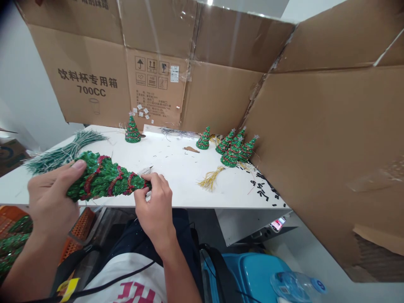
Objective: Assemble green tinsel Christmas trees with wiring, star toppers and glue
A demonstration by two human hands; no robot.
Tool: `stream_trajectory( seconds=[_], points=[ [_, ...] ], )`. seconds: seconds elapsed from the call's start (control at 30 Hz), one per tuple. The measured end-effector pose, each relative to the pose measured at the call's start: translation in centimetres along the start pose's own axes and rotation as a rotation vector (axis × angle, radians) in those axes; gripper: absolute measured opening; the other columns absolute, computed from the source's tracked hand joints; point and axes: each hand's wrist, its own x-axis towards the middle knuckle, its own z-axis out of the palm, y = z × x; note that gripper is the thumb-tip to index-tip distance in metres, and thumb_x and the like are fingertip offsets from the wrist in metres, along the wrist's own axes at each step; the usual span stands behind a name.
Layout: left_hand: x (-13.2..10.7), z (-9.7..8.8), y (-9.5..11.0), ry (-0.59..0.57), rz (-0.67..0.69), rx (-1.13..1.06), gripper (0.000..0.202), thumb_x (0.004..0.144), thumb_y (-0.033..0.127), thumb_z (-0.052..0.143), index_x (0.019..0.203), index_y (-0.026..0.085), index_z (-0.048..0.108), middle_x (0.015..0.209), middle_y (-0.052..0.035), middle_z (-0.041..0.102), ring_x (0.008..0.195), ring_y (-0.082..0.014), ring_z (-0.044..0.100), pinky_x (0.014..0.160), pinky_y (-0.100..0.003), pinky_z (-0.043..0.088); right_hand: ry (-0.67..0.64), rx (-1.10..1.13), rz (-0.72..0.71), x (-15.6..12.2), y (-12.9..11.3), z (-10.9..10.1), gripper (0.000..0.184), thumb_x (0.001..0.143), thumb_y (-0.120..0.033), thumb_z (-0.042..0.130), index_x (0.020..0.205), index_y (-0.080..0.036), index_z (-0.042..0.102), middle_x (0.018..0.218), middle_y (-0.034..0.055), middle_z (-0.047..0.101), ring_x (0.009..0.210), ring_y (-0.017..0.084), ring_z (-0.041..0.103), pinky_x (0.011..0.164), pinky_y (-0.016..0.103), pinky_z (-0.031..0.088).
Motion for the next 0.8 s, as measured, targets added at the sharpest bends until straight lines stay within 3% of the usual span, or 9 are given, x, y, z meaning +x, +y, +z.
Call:
stream_trajectory(
  seconds=[0.8],
  points=[
    [-0.12,-0.27,-0.90,0.007,-0.027,-0.060,0.053,0.090,0.032,0.077,0.055,0.020,0.039,0.061,0.0018,0.032,0.058,-0.0130,0.027,0.053,-0.035,0.019,0.005,-0.121,-0.100,-0.19,0.64,0.46,0.030,0.094,-0.009,0.046,0.111,-0.020,0.067,0.100,0.0073,0.069,0.098,0.026,0.064,0.087,0.040,0.050]
  ],
)
